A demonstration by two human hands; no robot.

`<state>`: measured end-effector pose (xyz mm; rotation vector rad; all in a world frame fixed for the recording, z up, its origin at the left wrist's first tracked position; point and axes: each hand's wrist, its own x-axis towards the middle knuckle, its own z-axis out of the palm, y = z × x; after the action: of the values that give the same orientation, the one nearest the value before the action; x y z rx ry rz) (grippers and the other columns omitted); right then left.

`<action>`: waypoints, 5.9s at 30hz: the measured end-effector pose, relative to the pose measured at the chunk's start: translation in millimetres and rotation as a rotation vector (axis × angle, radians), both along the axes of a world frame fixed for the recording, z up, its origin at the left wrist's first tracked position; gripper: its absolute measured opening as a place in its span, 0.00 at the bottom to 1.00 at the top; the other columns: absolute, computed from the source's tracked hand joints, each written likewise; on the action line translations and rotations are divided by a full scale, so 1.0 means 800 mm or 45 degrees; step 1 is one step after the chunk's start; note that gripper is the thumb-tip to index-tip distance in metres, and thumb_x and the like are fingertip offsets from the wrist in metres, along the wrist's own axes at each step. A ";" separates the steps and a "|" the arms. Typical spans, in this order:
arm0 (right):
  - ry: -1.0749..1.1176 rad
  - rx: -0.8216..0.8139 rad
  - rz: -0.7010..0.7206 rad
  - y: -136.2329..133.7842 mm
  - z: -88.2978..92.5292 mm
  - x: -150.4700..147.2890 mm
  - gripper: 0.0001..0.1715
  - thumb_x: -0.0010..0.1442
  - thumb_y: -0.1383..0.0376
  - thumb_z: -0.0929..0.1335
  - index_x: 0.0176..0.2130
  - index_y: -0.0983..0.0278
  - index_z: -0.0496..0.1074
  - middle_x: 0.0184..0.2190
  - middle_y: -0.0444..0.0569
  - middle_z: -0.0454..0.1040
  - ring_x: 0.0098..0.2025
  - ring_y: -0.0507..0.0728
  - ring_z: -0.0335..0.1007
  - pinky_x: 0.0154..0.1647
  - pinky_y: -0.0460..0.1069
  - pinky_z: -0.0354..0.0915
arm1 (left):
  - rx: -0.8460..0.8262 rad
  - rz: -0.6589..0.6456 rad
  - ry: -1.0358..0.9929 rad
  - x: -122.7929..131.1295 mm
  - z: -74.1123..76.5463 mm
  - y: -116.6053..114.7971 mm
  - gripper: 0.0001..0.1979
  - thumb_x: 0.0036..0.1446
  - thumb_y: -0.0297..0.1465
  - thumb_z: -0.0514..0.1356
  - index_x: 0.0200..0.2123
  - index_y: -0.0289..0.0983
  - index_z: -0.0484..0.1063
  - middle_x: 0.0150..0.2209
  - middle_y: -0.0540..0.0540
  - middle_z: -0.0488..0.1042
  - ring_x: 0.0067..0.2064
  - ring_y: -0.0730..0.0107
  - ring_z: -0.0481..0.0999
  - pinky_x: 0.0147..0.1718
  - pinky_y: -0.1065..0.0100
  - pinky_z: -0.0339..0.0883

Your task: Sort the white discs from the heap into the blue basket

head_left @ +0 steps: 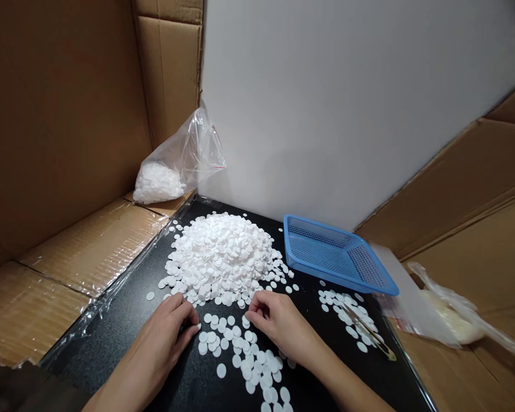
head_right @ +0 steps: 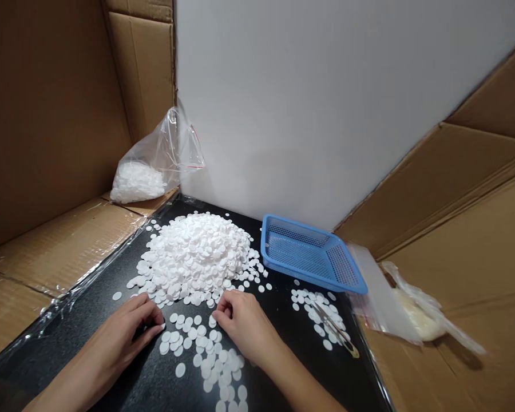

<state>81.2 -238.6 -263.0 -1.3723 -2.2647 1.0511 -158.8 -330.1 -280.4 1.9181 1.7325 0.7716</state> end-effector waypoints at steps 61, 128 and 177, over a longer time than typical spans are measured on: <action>0.076 -0.017 0.160 -0.033 0.019 0.068 0.08 0.64 0.71 0.68 0.40 0.59 0.75 0.42 0.46 0.74 0.43 0.56 0.73 0.44 0.48 0.68 | 0.150 -0.175 -0.133 0.066 -0.014 0.007 0.20 0.65 0.23 0.51 0.54 0.48 0.72 0.53 0.44 0.75 0.53 0.58 0.75 0.50 0.59 0.75; 0.595 0.090 -0.504 -0.058 -0.031 0.081 0.31 0.71 0.45 0.57 0.42 0.61 0.78 0.42 0.53 0.80 0.48 0.62 0.76 0.51 0.56 0.69 | -0.340 0.119 -0.657 0.072 -0.002 -0.001 0.24 0.63 0.52 0.52 0.54 0.47 0.72 0.60 0.43 0.72 0.62 0.48 0.68 0.62 0.51 0.60; 0.675 -0.358 -0.074 -0.045 0.020 0.029 0.19 0.67 0.53 0.66 0.31 0.64 0.73 0.26 0.44 0.74 0.31 0.54 0.69 0.34 0.47 0.63 | -0.380 -0.049 -0.989 0.111 0.042 0.027 0.14 0.59 0.43 0.63 0.29 0.39 0.73 0.27 0.49 0.76 0.30 0.69 0.72 0.30 0.72 0.64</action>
<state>104.8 -274.9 -247.1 -1.0746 -1.7315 1.5416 -70.1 -308.6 -247.0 1.2074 1.2279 1.0018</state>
